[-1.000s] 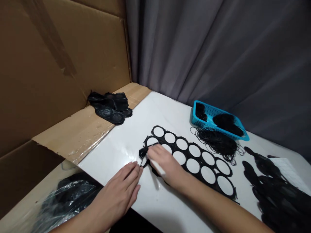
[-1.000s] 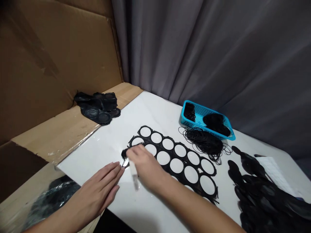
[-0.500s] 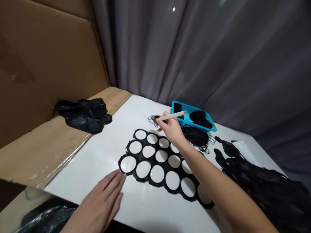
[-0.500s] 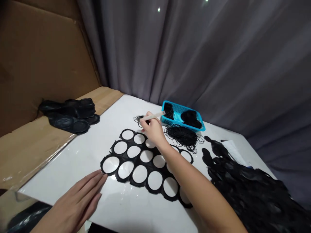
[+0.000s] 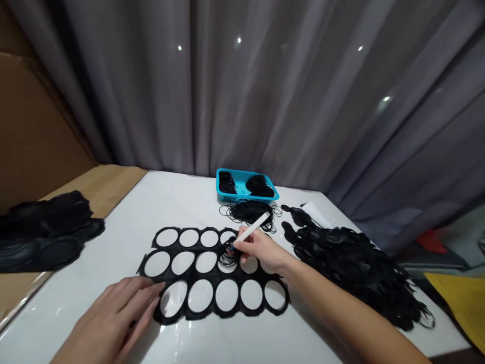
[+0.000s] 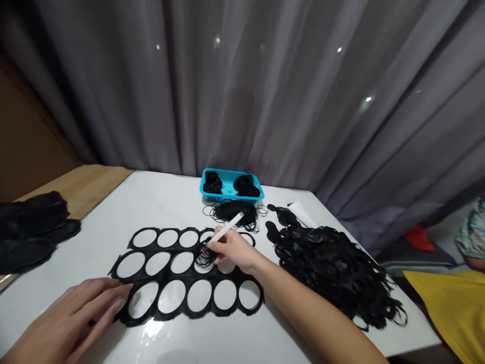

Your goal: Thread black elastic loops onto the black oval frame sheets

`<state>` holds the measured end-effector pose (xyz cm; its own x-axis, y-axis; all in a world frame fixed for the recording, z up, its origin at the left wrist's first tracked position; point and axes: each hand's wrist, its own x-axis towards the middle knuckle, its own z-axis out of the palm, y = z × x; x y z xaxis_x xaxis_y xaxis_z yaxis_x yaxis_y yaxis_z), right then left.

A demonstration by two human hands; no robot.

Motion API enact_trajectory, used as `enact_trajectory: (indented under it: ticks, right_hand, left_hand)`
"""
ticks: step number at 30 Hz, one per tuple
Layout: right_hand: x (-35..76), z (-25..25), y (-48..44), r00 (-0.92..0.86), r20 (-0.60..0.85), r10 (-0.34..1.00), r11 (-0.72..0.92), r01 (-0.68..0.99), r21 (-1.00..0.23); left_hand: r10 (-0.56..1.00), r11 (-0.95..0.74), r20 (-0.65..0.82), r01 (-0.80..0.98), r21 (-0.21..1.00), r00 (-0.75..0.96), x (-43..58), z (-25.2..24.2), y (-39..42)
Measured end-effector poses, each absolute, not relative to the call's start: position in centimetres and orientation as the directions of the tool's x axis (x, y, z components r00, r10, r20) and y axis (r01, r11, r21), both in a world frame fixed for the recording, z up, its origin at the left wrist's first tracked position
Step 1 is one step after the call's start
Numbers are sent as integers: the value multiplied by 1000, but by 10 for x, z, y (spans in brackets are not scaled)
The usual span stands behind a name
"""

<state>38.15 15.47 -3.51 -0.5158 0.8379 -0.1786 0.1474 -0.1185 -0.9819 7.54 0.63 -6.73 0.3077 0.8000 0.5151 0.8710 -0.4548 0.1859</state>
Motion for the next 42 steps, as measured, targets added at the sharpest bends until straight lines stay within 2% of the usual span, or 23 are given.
enact_trajectory:
  ticks: [5,9,12,17,26,32,35,39,42]
  right_hand:
    - [412,-30,230,-203,-31,979,14,220,-975]
    - [441,-41,278,-9,-5,1000,-3,266,-964]
    - [456,-53,287,49,5,999,-9,275,-962]
    - [473,-61,275,96,46,994,21,246,-969]
    - [494,-48,216,-40,143,989,149,275,-950]
    - [485,-71,182,-251,79,965,158,313,-937]
    - [481,-80,179,-277,65,959,165,358,-919]
    - [483,-84,178,-310,72,948,207,428,-880]
    - [485,-86,176,-321,69,945,209,425,-881]
  left_hand:
    - [774,-546,453,829,123,442,89,-60,18]
    - [806,-491,463,854,173,370,93,-61,14]
    - [834,-431,474,871,235,284,95,-65,11]
    - [861,-416,424,867,274,279,96,-68,21]
    - [759,-627,372,754,197,534,132,-53,60]
    - [674,-726,338,675,136,657,191,-63,83]
    - [618,-781,330,605,156,713,222,-74,99]
    - [640,-768,266,598,230,721,249,-85,119]
    - [640,-768,238,597,231,731,257,-92,127]
